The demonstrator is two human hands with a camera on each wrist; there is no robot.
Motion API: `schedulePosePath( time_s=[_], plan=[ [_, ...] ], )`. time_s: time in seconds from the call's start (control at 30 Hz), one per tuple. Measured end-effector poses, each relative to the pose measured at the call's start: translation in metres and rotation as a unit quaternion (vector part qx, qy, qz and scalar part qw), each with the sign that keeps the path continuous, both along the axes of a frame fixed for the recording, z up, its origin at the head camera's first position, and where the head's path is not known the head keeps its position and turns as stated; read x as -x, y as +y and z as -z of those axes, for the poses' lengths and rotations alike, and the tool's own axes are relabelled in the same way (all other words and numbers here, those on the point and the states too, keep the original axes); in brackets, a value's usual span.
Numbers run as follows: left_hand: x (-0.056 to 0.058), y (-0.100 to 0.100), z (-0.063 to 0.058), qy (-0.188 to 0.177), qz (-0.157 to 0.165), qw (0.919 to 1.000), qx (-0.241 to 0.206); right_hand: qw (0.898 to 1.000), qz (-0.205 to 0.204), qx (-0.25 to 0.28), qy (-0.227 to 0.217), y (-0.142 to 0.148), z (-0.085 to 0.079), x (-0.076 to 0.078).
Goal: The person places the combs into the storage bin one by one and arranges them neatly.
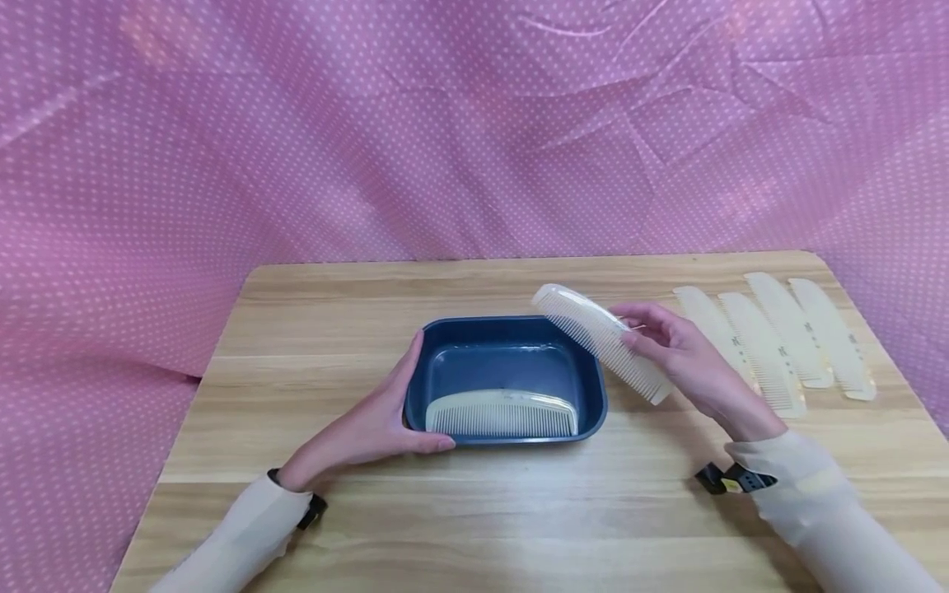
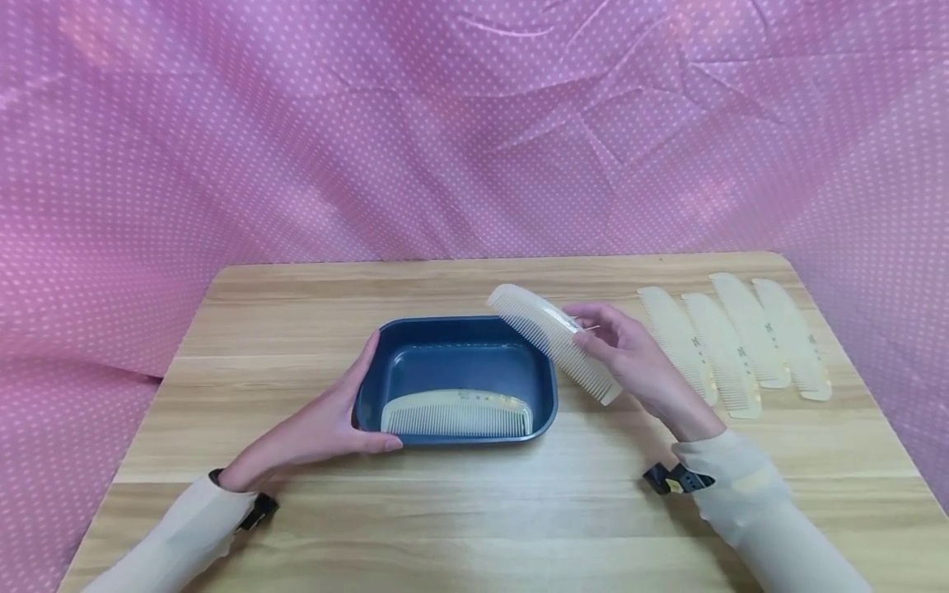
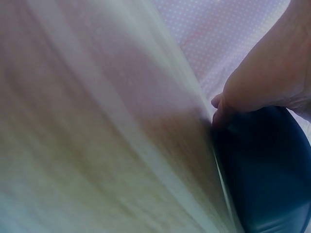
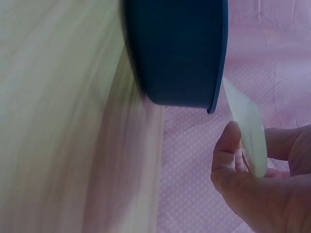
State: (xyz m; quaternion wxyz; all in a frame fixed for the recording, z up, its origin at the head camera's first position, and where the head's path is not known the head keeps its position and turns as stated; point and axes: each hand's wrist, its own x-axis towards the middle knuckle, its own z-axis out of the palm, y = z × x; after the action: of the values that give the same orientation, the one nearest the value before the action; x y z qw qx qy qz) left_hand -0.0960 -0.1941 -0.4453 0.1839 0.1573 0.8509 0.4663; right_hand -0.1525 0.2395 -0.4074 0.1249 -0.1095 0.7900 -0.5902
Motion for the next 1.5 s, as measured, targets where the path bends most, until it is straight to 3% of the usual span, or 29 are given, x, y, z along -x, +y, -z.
schedulePosePath(
  time_s=[0.37,0.67,1.2,1.5],
  plan=[
    [0.002,0.000,0.002,0.007,0.001,1.0000,0.000,0.998,-0.050,-0.023,-0.002,-0.027,-0.001,0.000],
    [0.001,0.000,0.001,0.006,-0.001,1.0000,-0.003,0.995,-0.091,-0.032,0.029,-0.046,-0.003,-0.002],
    [0.002,0.000,0.003,-0.008,-0.004,0.9999,-0.008,0.990,-0.130,-0.033,0.052,-0.081,0.000,-0.003],
    [0.002,0.000,0.005,-0.009,0.000,0.9996,-0.026,0.976,-0.193,-0.067,0.077,-0.094,0.009,-0.004]
  ],
)
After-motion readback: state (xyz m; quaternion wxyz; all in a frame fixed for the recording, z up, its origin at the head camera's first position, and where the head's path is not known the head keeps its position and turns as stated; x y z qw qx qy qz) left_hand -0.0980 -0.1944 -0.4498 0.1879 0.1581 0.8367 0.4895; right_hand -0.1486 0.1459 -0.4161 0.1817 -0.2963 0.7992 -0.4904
